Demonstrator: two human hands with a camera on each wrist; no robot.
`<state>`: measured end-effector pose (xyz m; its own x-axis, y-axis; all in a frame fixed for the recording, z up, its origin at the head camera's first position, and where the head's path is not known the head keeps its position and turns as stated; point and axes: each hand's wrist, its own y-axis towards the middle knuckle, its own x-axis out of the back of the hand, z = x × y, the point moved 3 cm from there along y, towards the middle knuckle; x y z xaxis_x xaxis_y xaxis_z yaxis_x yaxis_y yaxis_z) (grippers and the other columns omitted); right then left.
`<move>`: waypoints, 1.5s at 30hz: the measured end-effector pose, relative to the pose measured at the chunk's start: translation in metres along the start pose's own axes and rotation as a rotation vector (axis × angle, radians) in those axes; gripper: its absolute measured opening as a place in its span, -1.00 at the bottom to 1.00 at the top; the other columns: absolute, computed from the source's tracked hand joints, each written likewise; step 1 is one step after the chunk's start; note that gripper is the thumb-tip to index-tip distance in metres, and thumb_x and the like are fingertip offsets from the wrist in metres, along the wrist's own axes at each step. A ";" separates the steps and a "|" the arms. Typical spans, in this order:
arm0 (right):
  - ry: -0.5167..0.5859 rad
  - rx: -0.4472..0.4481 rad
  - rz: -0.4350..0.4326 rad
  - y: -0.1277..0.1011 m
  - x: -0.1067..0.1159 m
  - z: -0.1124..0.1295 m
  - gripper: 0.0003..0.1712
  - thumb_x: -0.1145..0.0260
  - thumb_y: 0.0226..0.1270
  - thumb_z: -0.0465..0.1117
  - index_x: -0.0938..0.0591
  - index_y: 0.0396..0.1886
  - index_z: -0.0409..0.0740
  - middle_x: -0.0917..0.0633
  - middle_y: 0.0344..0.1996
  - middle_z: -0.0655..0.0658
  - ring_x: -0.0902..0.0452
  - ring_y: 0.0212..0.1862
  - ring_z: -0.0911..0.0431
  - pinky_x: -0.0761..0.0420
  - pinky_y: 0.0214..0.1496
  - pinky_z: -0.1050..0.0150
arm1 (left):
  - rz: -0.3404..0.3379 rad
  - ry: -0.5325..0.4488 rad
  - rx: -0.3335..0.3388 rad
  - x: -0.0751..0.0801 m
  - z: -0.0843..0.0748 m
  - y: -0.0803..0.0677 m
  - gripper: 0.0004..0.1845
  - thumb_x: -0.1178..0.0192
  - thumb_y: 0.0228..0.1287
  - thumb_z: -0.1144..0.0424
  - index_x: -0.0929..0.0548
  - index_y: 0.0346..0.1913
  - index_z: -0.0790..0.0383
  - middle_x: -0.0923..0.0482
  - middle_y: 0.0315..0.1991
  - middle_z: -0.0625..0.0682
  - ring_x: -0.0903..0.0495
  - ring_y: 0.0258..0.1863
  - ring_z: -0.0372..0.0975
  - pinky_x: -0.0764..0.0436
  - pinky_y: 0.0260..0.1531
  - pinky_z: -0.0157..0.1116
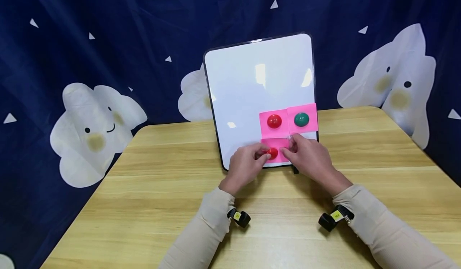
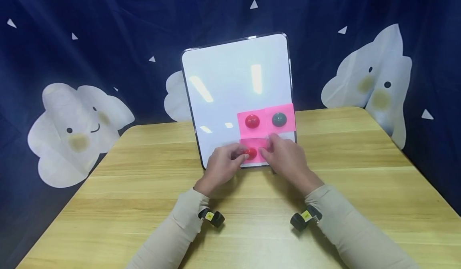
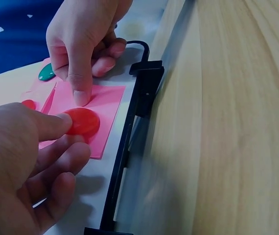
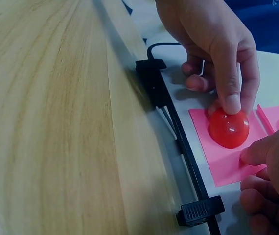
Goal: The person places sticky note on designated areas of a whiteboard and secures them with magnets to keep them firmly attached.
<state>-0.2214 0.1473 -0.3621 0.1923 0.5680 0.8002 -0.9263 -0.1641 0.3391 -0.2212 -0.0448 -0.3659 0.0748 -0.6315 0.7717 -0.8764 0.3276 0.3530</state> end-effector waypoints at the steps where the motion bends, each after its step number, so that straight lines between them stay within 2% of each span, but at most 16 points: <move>1: -0.002 0.001 0.000 0.000 0.000 0.000 -0.72 -0.49 0.24 -0.12 -0.52 -0.34 -0.10 -0.60 -0.61 -0.01 -0.42 -0.59 0.12 -0.40 -0.53 0.20 | -0.004 0.000 -0.001 0.000 0.000 0.000 -0.84 -0.36 0.33 0.16 -0.78 -0.07 0.02 -0.72 -0.32 -0.18 -0.54 -0.42 -0.41 -0.49 -0.42 -0.42; 23: -0.008 -0.014 0.013 0.000 -0.001 0.001 -0.71 -0.49 0.24 -0.12 -0.51 -0.34 -0.10 -0.58 -0.63 0.00 -0.41 -0.60 0.11 -0.39 -0.54 0.20 | -0.060 0.053 -0.031 0.003 -0.002 -0.001 -0.82 -0.37 0.32 0.12 -0.78 -0.06 -0.01 -0.71 -0.30 -0.17 -0.53 -0.42 -0.42 -0.50 -0.41 -0.43; 33: -0.011 -0.008 0.008 0.000 0.000 0.002 -0.71 -0.48 0.25 -0.13 -0.50 -0.36 -0.09 -0.57 -0.63 0.00 -0.41 -0.59 0.10 -0.39 -0.53 0.20 | -0.075 0.029 -0.031 0.003 0.000 -0.002 -0.86 -0.37 0.32 0.15 -0.77 -0.12 0.04 -0.70 -0.35 -0.16 -0.53 -0.45 -0.43 -0.49 -0.46 -0.44; 45: -0.001 -0.011 0.008 -0.001 0.000 0.002 -0.71 -0.48 0.25 -0.13 -0.49 -0.37 -0.08 -0.55 -0.65 0.01 -0.40 -0.59 0.10 -0.37 -0.52 0.19 | -0.118 -0.024 -0.036 0.005 0.001 -0.003 -0.86 -0.31 0.36 0.19 -0.78 -0.12 0.13 -0.73 -0.30 -0.12 -0.54 -0.42 -0.39 -0.53 -0.37 -0.46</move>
<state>-0.2201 0.1457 -0.3611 0.1854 0.5662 0.8032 -0.9313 -0.1595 0.3275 -0.2188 -0.0501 -0.3637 0.1648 -0.6835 0.7111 -0.8442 0.2750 0.4601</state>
